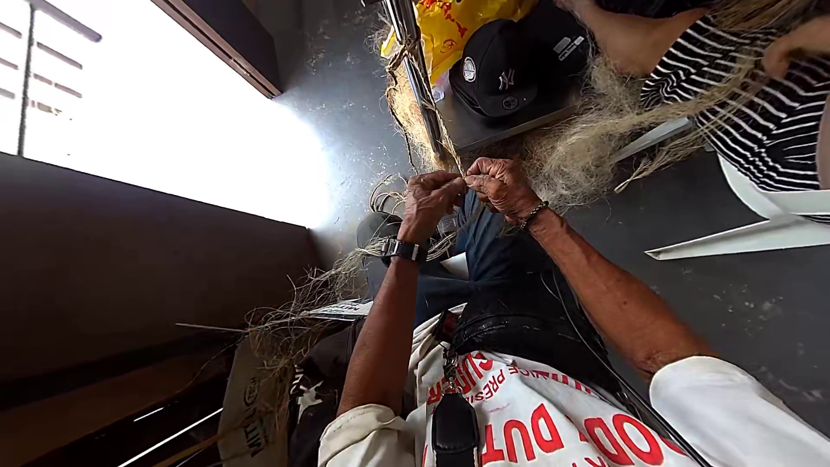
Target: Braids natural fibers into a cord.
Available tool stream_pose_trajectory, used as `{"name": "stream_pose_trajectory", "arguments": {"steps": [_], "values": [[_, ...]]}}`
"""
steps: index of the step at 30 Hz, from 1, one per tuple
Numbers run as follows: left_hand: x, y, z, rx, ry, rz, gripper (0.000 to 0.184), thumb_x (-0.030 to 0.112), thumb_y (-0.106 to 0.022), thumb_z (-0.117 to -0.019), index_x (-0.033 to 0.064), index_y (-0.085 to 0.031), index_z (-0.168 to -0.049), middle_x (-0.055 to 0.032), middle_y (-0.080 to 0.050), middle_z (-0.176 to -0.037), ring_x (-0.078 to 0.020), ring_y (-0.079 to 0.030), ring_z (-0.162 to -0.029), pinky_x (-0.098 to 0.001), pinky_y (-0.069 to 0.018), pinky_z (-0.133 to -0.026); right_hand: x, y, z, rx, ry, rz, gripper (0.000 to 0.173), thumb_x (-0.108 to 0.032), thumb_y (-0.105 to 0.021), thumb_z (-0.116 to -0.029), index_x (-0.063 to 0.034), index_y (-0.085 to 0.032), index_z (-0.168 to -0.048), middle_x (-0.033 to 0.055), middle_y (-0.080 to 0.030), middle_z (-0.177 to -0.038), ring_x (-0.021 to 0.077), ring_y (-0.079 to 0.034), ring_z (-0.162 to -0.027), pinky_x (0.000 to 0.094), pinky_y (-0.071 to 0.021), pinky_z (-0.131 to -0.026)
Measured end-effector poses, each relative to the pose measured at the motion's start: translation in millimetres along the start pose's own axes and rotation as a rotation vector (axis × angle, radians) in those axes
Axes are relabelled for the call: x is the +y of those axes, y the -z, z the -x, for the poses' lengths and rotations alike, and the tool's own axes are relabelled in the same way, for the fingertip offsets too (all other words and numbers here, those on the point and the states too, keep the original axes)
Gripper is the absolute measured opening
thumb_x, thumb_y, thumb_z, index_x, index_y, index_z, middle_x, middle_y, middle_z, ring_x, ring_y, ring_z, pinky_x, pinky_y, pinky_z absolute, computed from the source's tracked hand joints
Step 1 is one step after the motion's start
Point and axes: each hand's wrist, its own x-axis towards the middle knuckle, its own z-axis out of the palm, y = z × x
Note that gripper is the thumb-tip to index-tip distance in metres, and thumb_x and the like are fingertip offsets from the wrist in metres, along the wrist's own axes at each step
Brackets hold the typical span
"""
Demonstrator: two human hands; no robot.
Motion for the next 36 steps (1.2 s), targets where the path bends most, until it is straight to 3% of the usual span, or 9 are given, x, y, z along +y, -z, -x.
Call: {"name": "stream_pose_trajectory", "arguments": {"steps": [8,10,14,21,24,27,30,34,36], "values": [[4.7,6.3,-10.5,-0.029,0.033,-0.153,0.009,0.005,-0.065,-0.0963,0.0024,-0.067,-0.088,0.0019,-0.058,-0.064,-0.0024,-0.043,-0.049,-0.0187,-0.0323,-0.045,1.4,2.3,-0.7,-0.053,-0.010,0.123,0.013,-0.007,-0.062,-0.0998,-0.0025,-0.063,-0.088,-0.0020,-0.055,-0.057,0.0037,-0.047,-0.045,0.0214,-0.0402,-0.045],[0.1,7.0,-13.1,-0.073,-0.031,-0.269,0.014,0.011,-0.062,-0.0980,0.0053,-0.065,-0.085,0.0044,-0.052,-0.061,-0.0031,-0.041,-0.048,-0.0205,-0.0334,-0.046,0.2,6.2,0.0,-0.049,0.031,0.239,0.014,-0.009,-0.064,-0.0991,-0.0021,-0.066,-0.087,0.0017,-0.066,-0.066,0.0065,-0.061,-0.057,0.0259,-0.0524,-0.059],[-4.5,-1.0,-8.6,0.011,-0.079,-0.533,0.017,0.015,-0.059,-0.0978,0.0054,-0.062,-0.084,0.0010,-0.053,-0.064,-0.0098,-0.048,-0.057,-0.0320,-0.0410,-0.058,-16.5,18.3,7.8,-0.012,0.068,0.574,0.014,-0.012,-0.063,-0.0973,-0.0037,-0.071,-0.089,0.0067,-0.067,-0.077,0.0148,-0.062,-0.070,0.0387,-0.0515,-0.070],[-7.7,-32.7,-1.6,0.229,0.249,0.000,0.015,0.013,-0.054,-0.1045,0.0054,-0.061,-0.094,-0.0028,-0.064,-0.070,-0.0086,-0.053,-0.051,-0.0250,-0.0439,-0.046,1.7,-20.0,49.4,-0.053,0.186,0.782,0.013,-0.013,-0.061,-0.0970,-0.0064,-0.073,-0.096,0.0130,-0.067,-0.073,0.0326,-0.068,-0.069,0.0561,-0.0522,-0.060],[-7.7,-27.8,5.1,0.231,0.251,0.192,0.019,0.010,-0.048,-0.1074,0.0081,-0.055,-0.090,0.0000,-0.058,-0.065,-0.0023,-0.036,-0.041,-0.0172,-0.0272,-0.036,-0.7,-6.7,53.4,-0.122,0.253,0.809,0.013,-0.017,-0.064,-0.0951,-0.0104,-0.073,-0.087,0.0081,-0.068,-0.075,0.0270,-0.068,-0.072,0.0519,-0.0539,-0.064],[-11.3,-18.3,9.1,0.170,0.198,0.205,0.017,0.009,-0.047,-0.1077,0.0093,-0.053,-0.091,0.0014,-0.055,-0.065,-0.0022,-0.035,-0.041,-0.0161,-0.0294,-0.038,-27.8,9.5,47.1,0.018,0.347,0.710,0.020,-0.019,-0.064,-0.0973,-0.0053,-0.077,-0.102,0.0122,-0.072,-0.094,0.0247,-0.069,-0.090,0.0454,-0.0566,-0.083],[-7.6,-18.5,8.9,0.151,0.179,0.203,0.016,0.009,-0.049,-0.1072,0.0089,-0.054,-0.092,0.0010,-0.055,-0.065,-0.0023,-0.035,-0.041,-0.0161,-0.0284,-0.038,-34.4,13.0,20.1,0.035,0.162,0.511,0.025,-0.015,-0.056,-0.1013,-0.0039,-0.071,-0.117,0.0096,-0.074,-0.103,0.0144,-0.070,-0.093,0.0360,-0.0564,-0.088],[-5.9,-19.7,8.1,0.177,0.122,0.119,0.013,0.006,-0.054,-0.1042,0.0065,-0.058,-0.092,0.0006,-0.055,-0.062,-0.0035,-0.037,-0.041,-0.0176,-0.0300,-0.038,-24.2,0.3,-2.8,-0.130,-0.315,0.039,0.021,-0.015,-0.052,-0.1075,-0.0007,-0.064,-0.118,0.0098,-0.071,-0.090,0.0156,-0.071,-0.073,0.0318,-0.0619,-0.069],[-7.1,-17.9,8.5,0.193,0.098,0.024,0.014,0.006,-0.055,-0.1026,0.0058,-0.060,-0.089,0.0007,-0.055,-0.063,-0.0046,-0.038,-0.043,-0.0191,-0.0308,-0.040,-18.2,-3.5,-4.6,-0.140,-0.413,-0.079,0.017,-0.015,-0.052,-0.1069,-0.0026,-0.063,-0.111,0.0054,-0.066,-0.074,0.0111,-0.060,-0.053,0.0253,-0.0518,-0.049]]}}
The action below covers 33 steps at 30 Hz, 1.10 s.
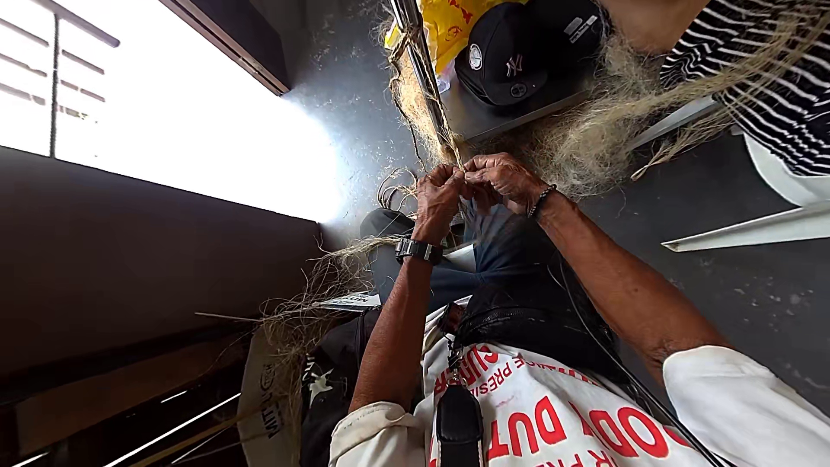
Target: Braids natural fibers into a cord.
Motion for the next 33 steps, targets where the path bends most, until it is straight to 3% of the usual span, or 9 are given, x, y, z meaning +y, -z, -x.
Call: {"name": "stream_pose_trajectory", "arguments": {"steps": [4,9,12,17,21,24,28,30,33], "values": [[-2.5,4.4,-1.2,0.030,-0.055,-0.176,0.012,0.009,-0.060,-0.1009,0.0047,-0.062,-0.089,0.0013,-0.058,-0.065,-0.0046,-0.045,-0.048,-0.0206,-0.0358,-0.045,15.3,-0.3,-7.1,0.024,0.133,-0.137,0.007,-0.003,-0.057,-0.0992,-0.0039,-0.063,-0.095,-0.0043,-0.042,-0.055,0.0024,-0.030,-0.038,0.0186,-0.0242,-0.035],[-2.7,5.7,1.4,0.092,-0.163,-0.560,0.013,0.014,-0.064,-0.0972,0.0042,-0.065,-0.088,-0.0040,-0.062,-0.073,-0.0157,-0.060,-0.069,-0.0380,-0.0488,-0.069,23.9,-2.7,-13.3,0.140,0.296,0.033,0.010,-0.002,-0.063,-0.0938,-0.0050,-0.063,-0.084,-0.0035,-0.047,-0.056,0.0030,-0.033,-0.040,0.0206,-0.0276,-0.038],[4.2,0.5,15.1,0.161,-0.235,-0.739,0.013,0.010,-0.059,-0.0962,0.0007,-0.064,-0.088,-0.0114,-0.059,-0.080,-0.0254,-0.061,-0.081,-0.0459,-0.0489,-0.077,28.1,-3.1,-14.8,0.247,0.482,0.360,0.010,-0.005,-0.066,-0.0925,-0.0033,-0.067,-0.083,-0.0009,-0.058,-0.067,0.0035,-0.049,-0.057,0.0237,-0.0416,-0.056],[-19.4,-5.1,55.8,0.145,-0.357,-0.716,0.015,0.016,-0.057,-0.1033,0.0042,-0.061,-0.096,-0.0112,-0.060,-0.073,-0.0247,-0.060,-0.060,-0.0442,-0.0515,-0.054,34.6,-10.4,-10.4,0.245,0.431,0.315,0.010,-0.004,-0.059,-0.0982,-0.0005,-0.067,-0.094,0.0046,-0.066,-0.076,0.0078,-0.061,-0.067,0.0274,-0.0528,-0.067],[-43.1,-13.7,65.5,0.103,-0.396,-0.769,0.016,0.006,-0.059,-0.0964,0.0018,-0.070,-0.107,-0.0100,-0.065,-0.074,-0.0257,-0.065,-0.065,-0.0487,-0.0543,-0.060,33.1,-18.4,-2.6,0.199,0.234,-0.036,0.007,-0.006,-0.055,-0.1029,-0.0030,-0.061,-0.100,0.0008,-0.054,-0.064,0.0051,-0.038,-0.043,0.0214,-0.0314,-0.040],[-37.3,-5.1,67.6,0.122,-0.384,-0.755,0.010,0.010,-0.066,-0.0950,0.0037,-0.073,-0.095,-0.0099,-0.071,-0.086,-0.0230,-0.069,-0.080,-0.0457,-0.0575,-0.074,29.7,-18.1,2.0,0.148,0.155,-0.207,0.008,-0.008,-0.051,-0.1059,-0.0068,-0.058,-0.101,-0.0020,-0.046,-0.058,0.0043,-0.035,-0.039,0.0184,-0.0283,-0.035],[-19.6,8.7,59.4,0.096,-0.324,-0.669,0.049,0.026,-0.063,-0.1006,0.0028,-0.054,-0.143,-0.0195,-0.063,-0.129,-0.0325,-0.061,-0.115,-0.0489,-0.0517,-0.093,29.5,-18.6,1.5,0.120,0.192,-0.242,0.011,-0.006,-0.052,-0.1046,-0.0080,-0.057,-0.095,-0.0045,-0.040,-0.057,0.0033,-0.032,-0.040,0.0179,-0.0255,-0.036],[-5.4,7.4,54.7,0.004,-0.228,-0.608,0.045,0.024,-0.060,-0.1035,0.0068,-0.053,-0.144,-0.0159,-0.069,-0.113,-0.0275,-0.067,-0.093,-0.0450,-0.0556,-0.078,29.3,-19.1,0.4,0.126,0.218,-0.229,0.013,-0.005,-0.053,-0.1034,-0.0081,-0.058,-0.092,-0.0046,-0.041,-0.057,0.0033,-0.033,-0.041,0.0185,-0.0261,-0.037],[4.1,5.4,42.4,-0.090,-0.119,-0.404,0.020,0.020,-0.053,-0.1065,0.0064,-0.067,-0.107,-0.0020,-0.056,-0.069,-0.0104,-0.050,-0.054,-0.0269,-0.0439,-0.051,29.6,-12.1,-0.9,0.114,0.239,-0.248,0.012,-0.004,-0.054,-0.1021,-0.0066,-0.060,-0.092,-0.0048,-0.040,-0.055,0.0031,-0.032,-0.039,0.0186,-0.0258,-0.035]]}}
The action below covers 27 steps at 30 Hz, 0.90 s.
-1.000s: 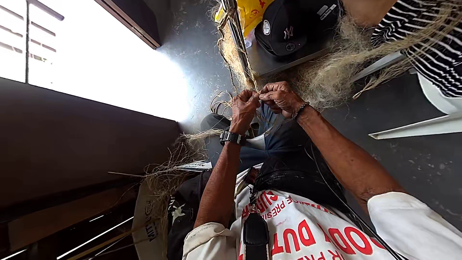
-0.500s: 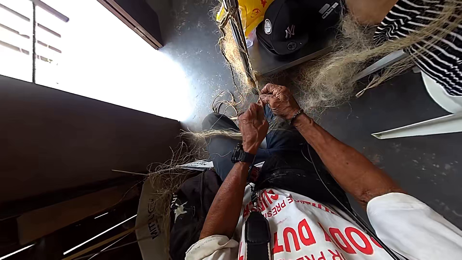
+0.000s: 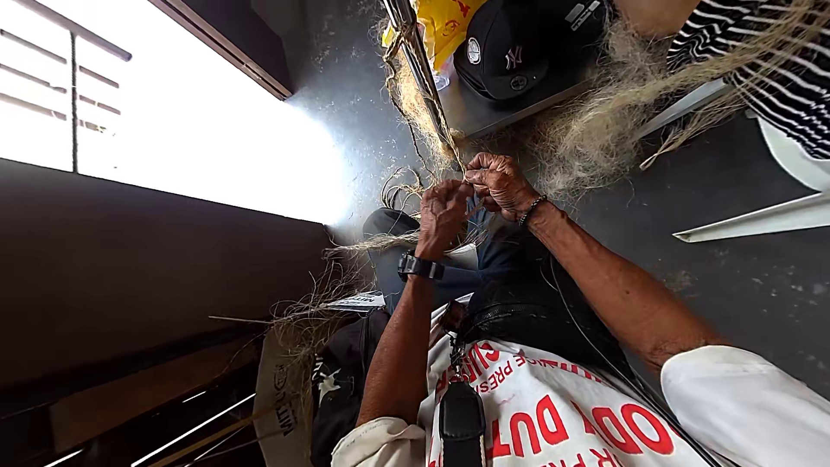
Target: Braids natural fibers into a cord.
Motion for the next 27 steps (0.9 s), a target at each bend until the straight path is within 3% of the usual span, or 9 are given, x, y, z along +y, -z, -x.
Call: {"name": "stream_pose_trajectory", "arguments": {"steps": [5,7,9,11,14,16,18,23,27], "values": [[-29.1,48.6,3.0,0.003,0.133,0.338,0.017,0.019,-0.050,-0.1059,0.0132,-0.064,-0.099,0.0070,-0.062,-0.076,-0.0056,-0.060,-0.068,-0.0294,-0.0558,-0.072,-1.0,14.0,-2.0,-0.012,0.059,0.046,0.011,-0.004,-0.056,-0.1000,-0.0057,-0.062,-0.091,-0.0057,-0.039,-0.053,0.0025,-0.032,-0.038,0.0183,-0.0268,-0.035],[-55.4,87.0,15.4,0.098,0.184,0.495,0.018,0.020,-0.049,-0.1046,0.0204,-0.062,-0.093,0.0101,-0.058,-0.071,-0.0057,-0.060,-0.067,-0.0313,-0.0572,-0.075,-0.1,18.9,-2.3,-0.001,0.067,0.064,0.010,-0.005,-0.056,-0.0996,-0.0054,-0.063,-0.092,-0.0055,-0.040,-0.053,0.0032,-0.033,-0.039,0.0190,-0.0276,-0.035],[-82.7,129.1,29.7,0.336,0.252,0.599,0.021,0.015,-0.047,-0.1034,0.0183,-0.060,-0.088,0.0065,-0.058,-0.069,-0.0106,-0.060,-0.067,-0.0368,-0.0572,-0.076,0.5,22.6,-3.3,-0.006,0.069,0.064,0.010,-0.005,-0.057,-0.1001,-0.0055,-0.063,-0.093,-0.0056,-0.040,-0.053,0.0032,-0.033,-0.039,0.0191,-0.0284,-0.035],[-98.2,165.0,43.9,0.730,0.390,0.286,0.008,0.014,-0.059,-0.1016,0.0081,-0.063,-0.100,-0.0014,-0.060,-0.074,-0.0122,-0.060,-0.065,-0.0328,-0.0569,-0.065,-0.4,24.6,-3.4,-0.007,0.071,0.072,0.010,-0.006,-0.057,-0.0999,-0.0055,-0.063,-0.093,-0.0054,-0.040,-0.053,0.0034,-0.033,-0.039,0.0194,-0.0283,-0.036],[-90.7,191.5,58.9,0.879,0.425,-0.194,0.038,0.025,-0.064,-0.0996,-0.0024,-0.063,-0.126,-0.0181,-0.065,-0.114,-0.0236,-0.060,-0.098,-0.0434,-0.0490,-0.087,-0.8,25.3,-5.0,-0.028,0.072,0.069,0.010,-0.006,-0.057,-0.0999,-0.0059,-0.063,-0.092,-0.0057,-0.039,-0.052,0.0030,-0.033,-0.039,0.0193,-0.0277,-0.036],[-64.7,179.8,52.9,0.768,0.279,-0.301,0.041,0.028,-0.061,-0.1008,-0.0016,-0.062,-0.129,-0.0205,-0.065,-0.121,-0.0278,-0.063,-0.109,-0.0491,-0.0506,-0.096,0.8,23.9,-5.7,-0.045,0.052,0.067,0.010,-0.006,-0.057,-0.0999,-0.0058,-0.063,-0.092,-0.0054,-0.039,-0.052,0.0034,-0.033,-0.038,0.0192,-0.0278,-0.036],[-37.7,154.3,32.0,0.558,0.103,-0.312,0.035,0.026,-0.058,-0.1035,0.0003,-0.064,-0.127,-0.0157,-0.068,-0.114,-0.0208,-0.066,-0.100,-0.0436,-0.0541,-0.090,0.7,20.9,-6.2,-0.062,0.026,0.068,0.011,-0.006,-0.056,-0.1004,-0.0066,-0.063,-0.092,-0.0057,-0.039,-0.052,0.0036,-0.033,-0.039,0.0195,-0.0281,-0.036],[-2.7,60.3,-29.7,-0.017,-0.139,-0.117,0.030,0.018,-0.061,-0.1016,-0.0009,-0.069,-0.123,-0.0113,-0.072,-0.115,-0.0153,-0.070,-0.103,-0.0375,-0.0571,-0.094,-1.2,18.5,-5.3,-0.055,-0.023,0.046,0.010,-0.007,-0.057,-0.1009,-0.0077,-0.062,-0.092,-0.0056,-0.039,-0.053,0.0039,-0.033,-0.039,0.0196,-0.0288,-0.035],[-9.4,10.1,-50.4,-0.105,-0.062,0.270,0.012,0.005,-0.064,-0.0991,-0.0031,-0.071,-0.104,-0.0063,-0.074,-0.084,-0.0103,-0.069,-0.068,-0.0281,-0.0603,-0.067,-0.3,18.1,-6.4,-0.070,-0.019,0.024,0.015,-0.006,-0.058,-0.1015,-0.0082,-0.058,-0.087,-0.0059,-0.039,-0.052,0.0027,-0.032,-0.038,0.0184,-0.0258,-0.035]]}}
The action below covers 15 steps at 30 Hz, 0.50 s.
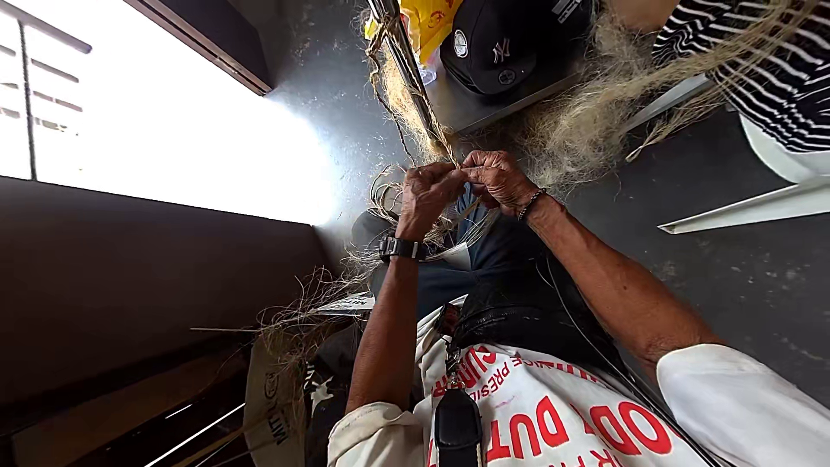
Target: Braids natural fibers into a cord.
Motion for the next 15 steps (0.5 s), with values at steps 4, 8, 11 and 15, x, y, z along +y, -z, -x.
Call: {"name": "stream_pose_trajectory", "arguments": {"steps": [4,8,11,15], "values": [[-1.3,-2.3,-1.5,0.091,0.086,0.059,0.005,0.000,-0.067,-0.0940,0.0006,-0.070,-0.090,-0.0007,-0.065,-0.068,-0.0037,-0.048,-0.050,-0.0190,-0.0372,-0.046,6.1,4.2,-0.7,-0.029,-0.001,0.006,0.016,-0.007,-0.060,-0.1011,-0.0075,-0.059,-0.086,-0.0060,-0.041,-0.052,0.0021,-0.033,-0.038,0.0186,-0.0260,-0.035],[-8.4,5.5,-5.1,0.037,0.041,-0.177,0.012,0.007,-0.064,-0.0972,0.0041,-0.065,-0.086,0.0037,-0.054,-0.063,-0.0034,-0.045,-0.052,-0.0212,-0.0375,-0.050,2.0,1.3,1.7,0.012,0.067,0.373,0.016,-0.011,-0.065,-0.1002,-0.0033,-0.065,-0.086,0.0007,-0.061,-0.060,0.0045,-0.051,-0.046,0.0214,-0.0400,-0.044],[-11.7,5.7,-4.9,0.052,0.009,-0.500,0.017,0.017,-0.061,-0.0981,0.0050,-0.065,-0.086,-0.0007,-0.055,-0.067,-0.0121,-0.052,-0.061,-0.0351,-0.0445,-0.062,-5.9,10.5,7.3,0.057,0.130,0.748,0.017,-0.015,-0.065,-0.0977,-0.0044,-0.068,-0.084,0.0044,-0.063,-0.072,0.0133,-0.059,-0.066,0.0380,-0.0483,-0.067],[-13.3,-11.3,-3.1,0.182,0.180,-0.354,0.016,0.016,-0.061,-0.0992,0.0057,-0.066,-0.088,-0.0016,-0.067,-0.071,-0.0100,-0.057,-0.061,-0.0319,-0.0463,-0.062,-20.2,1.9,34.6,0.042,0.241,0.921,0.015,-0.011,-0.062,-0.0959,-0.0039,-0.069,-0.086,0.0082,-0.063,-0.073,0.0202,-0.061,-0.066,0.0445,-0.0505,-0.064]]}}
